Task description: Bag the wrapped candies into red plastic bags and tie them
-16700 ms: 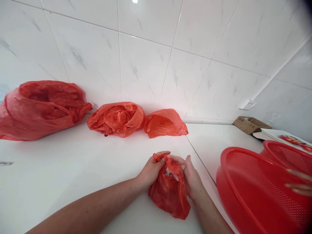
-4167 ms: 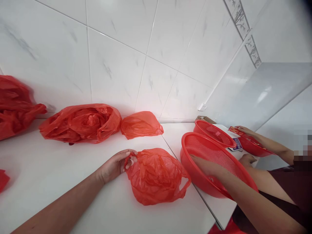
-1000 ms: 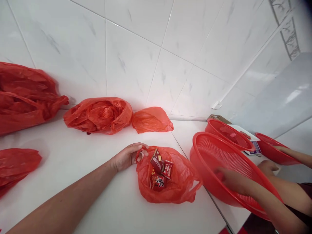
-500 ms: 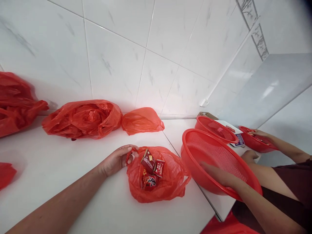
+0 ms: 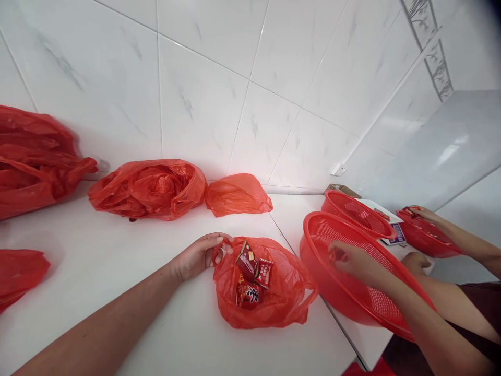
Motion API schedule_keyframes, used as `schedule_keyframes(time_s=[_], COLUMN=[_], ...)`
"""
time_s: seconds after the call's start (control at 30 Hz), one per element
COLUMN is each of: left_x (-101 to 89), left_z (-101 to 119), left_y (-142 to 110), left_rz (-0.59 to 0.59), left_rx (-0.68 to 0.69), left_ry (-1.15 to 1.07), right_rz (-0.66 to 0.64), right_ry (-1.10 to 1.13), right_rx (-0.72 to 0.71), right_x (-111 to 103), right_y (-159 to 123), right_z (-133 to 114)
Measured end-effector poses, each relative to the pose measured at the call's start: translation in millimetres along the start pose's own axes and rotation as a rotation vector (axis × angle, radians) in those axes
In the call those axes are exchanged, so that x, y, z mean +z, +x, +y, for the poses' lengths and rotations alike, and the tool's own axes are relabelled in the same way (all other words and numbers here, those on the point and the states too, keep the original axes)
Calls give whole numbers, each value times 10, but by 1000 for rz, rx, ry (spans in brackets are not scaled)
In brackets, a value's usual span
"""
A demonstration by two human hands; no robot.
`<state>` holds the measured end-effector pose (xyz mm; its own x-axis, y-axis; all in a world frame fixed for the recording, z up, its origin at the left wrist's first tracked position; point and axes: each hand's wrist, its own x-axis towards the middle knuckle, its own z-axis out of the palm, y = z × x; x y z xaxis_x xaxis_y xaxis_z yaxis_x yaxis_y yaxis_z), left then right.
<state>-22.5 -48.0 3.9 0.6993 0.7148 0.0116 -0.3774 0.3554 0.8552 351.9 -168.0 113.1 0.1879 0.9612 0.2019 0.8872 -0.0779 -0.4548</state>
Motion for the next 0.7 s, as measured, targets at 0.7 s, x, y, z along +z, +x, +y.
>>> schedule_keyframes(time_s=[0.7], left_x=[-20], left_z=[-5], left_y=[4], left_rz=[-6], left_rx=[-5], left_ry=[14], right_rz=[-340], right_ry=[-68], right_rx=[-119], right_x=[72], right_y=[-513], right_z=[-829])
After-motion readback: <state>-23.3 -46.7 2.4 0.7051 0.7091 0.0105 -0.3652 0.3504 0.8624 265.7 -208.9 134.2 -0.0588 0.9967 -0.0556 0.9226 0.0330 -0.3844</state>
